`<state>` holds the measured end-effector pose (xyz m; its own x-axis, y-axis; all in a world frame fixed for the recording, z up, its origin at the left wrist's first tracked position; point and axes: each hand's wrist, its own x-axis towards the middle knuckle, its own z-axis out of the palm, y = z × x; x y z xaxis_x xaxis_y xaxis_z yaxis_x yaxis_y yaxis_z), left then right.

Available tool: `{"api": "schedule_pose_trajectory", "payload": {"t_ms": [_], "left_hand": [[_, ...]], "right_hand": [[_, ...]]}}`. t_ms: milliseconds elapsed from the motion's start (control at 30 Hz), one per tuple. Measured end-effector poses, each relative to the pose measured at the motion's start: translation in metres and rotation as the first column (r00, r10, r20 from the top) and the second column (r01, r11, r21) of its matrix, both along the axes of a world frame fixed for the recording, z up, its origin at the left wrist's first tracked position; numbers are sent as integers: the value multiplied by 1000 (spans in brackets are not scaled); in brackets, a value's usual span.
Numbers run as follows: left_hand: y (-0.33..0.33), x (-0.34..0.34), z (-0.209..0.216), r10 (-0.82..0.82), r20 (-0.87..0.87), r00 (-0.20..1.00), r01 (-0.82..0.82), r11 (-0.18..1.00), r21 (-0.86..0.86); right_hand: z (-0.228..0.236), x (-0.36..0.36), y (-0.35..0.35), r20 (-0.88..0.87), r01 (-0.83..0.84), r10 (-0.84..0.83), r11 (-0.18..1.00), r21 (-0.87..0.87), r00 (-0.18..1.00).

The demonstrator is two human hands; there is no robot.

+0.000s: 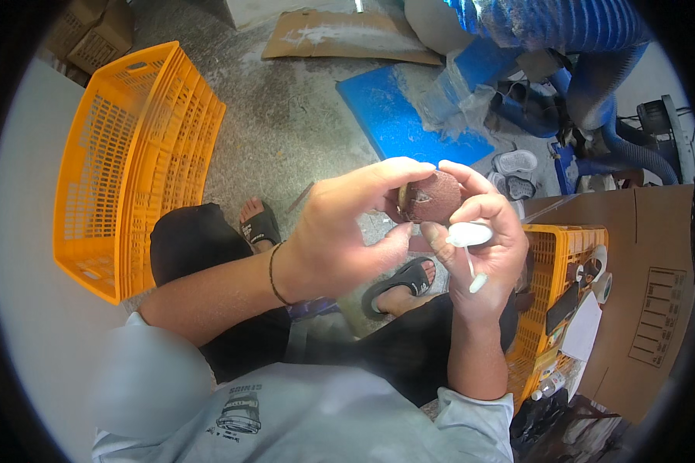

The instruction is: The person holds a small brown object in the left hand and uses a white glue bottle in the right hand to apply adhesive to its surface. The person rotates the object to cover different areas and then sets the glue bottle down.

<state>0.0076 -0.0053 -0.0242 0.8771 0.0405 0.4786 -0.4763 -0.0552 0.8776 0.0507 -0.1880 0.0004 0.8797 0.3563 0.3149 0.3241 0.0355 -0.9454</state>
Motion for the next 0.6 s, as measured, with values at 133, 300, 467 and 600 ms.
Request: {"api": "schedule_pose_trajectory", "payload": {"t_ms": [133,300,467,600], "left_hand": [[0,-2,0,-30,-17,999,29,999,-30],[2,-8,8,-151,-143,978,142,987,-74],[-1,-6,11,-282,-219,934,194,916,-352],[4,-2,12,-462,-279,842,284,819,-499]], "right_hand": [[5,-3,-3,-29,0,0,1000,-12,1000],[7,-4,-6,6,21,-21,999,-29,1000],[13,-4,-8,-5,29,-29,1000,-12,1000],[19,-7,-12,-153,74,-74,997,-4,985]]}}
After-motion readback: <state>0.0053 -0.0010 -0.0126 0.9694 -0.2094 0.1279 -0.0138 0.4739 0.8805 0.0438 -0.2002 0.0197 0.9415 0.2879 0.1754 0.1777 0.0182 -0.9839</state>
